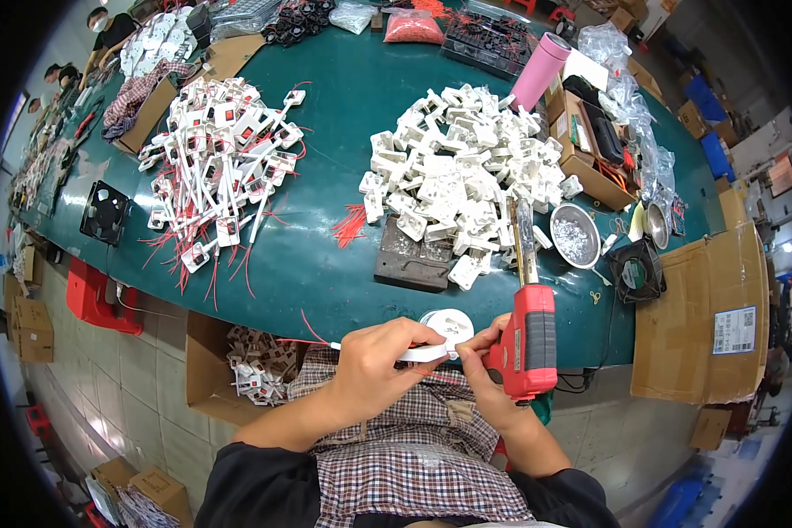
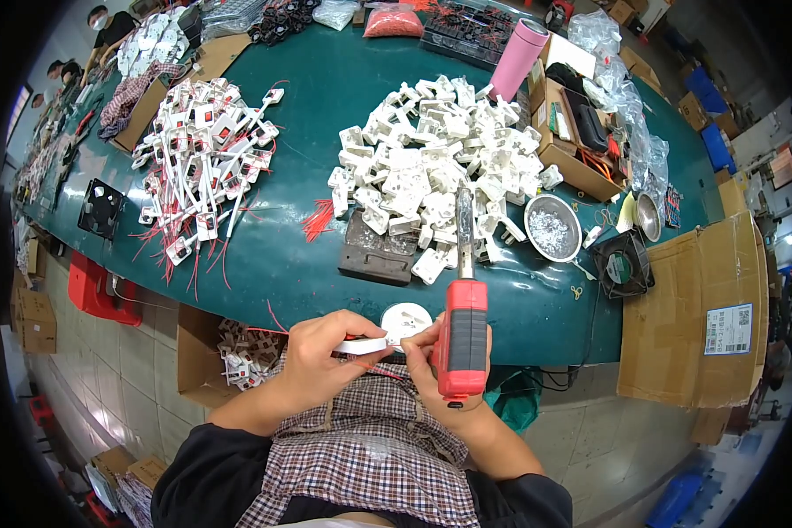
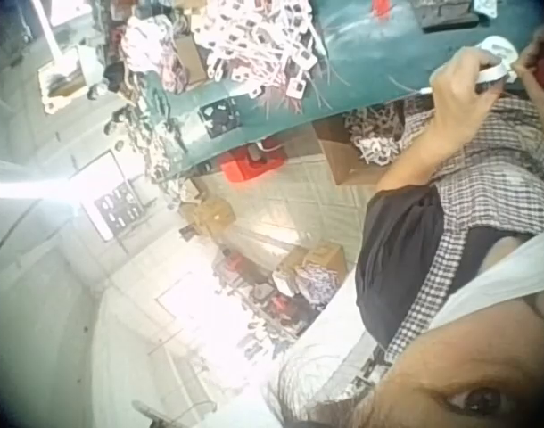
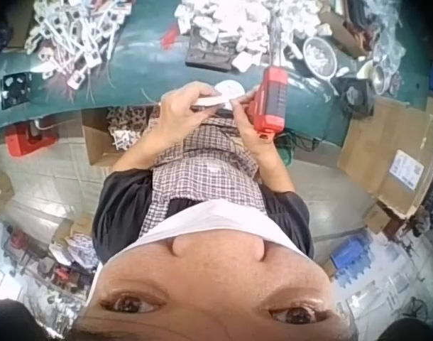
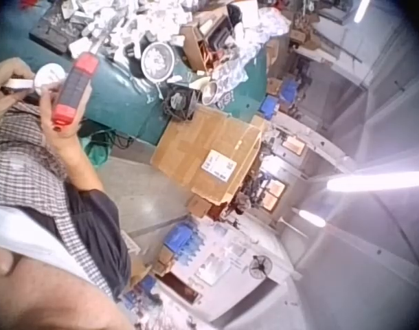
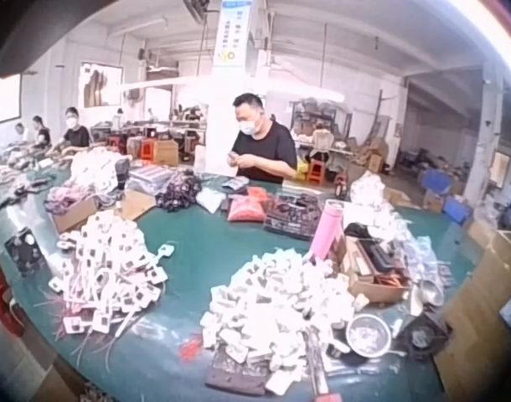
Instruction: Soldering wires onto small white plastic housings for lighting components at an assembly station.
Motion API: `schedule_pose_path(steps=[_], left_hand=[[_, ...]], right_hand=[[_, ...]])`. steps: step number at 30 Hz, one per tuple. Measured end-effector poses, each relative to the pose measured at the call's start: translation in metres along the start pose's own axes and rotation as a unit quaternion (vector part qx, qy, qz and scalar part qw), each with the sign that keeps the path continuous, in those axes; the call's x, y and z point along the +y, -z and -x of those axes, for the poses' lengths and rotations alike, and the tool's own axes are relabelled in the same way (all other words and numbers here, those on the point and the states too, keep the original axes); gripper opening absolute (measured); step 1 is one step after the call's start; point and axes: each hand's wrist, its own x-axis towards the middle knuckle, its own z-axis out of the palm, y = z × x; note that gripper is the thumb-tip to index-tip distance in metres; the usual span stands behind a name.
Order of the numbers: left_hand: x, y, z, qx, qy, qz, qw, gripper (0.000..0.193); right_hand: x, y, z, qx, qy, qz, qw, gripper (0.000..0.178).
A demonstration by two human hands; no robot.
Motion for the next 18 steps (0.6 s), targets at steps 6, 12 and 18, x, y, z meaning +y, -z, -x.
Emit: schedule_pose_path(steps=[6, 12, 18], left_hand=[[0.000, 0.001, -0.001, 0.003, -0.004, -0.002, 1.000, 0.025], [-0.001, -0.001, 0.000, 0.003, 0.004, 0.005, 1.000, 0.025], [0.000, -0.003, 0.007, 0.006, 0.006, 0.003, 1.000, 0.026]], right_hand=[[-0.001, 0.003, -0.004, -0.023, -0.005, -0.005, 1.000, 0.045], [-0.001, 0.003, -0.002, -0.035, -0.014, -0.003, 0.999, 0.044], [0.006, 0.005, 0.006, -0.025, -0.014, -0.017, 0.999, 0.046]])
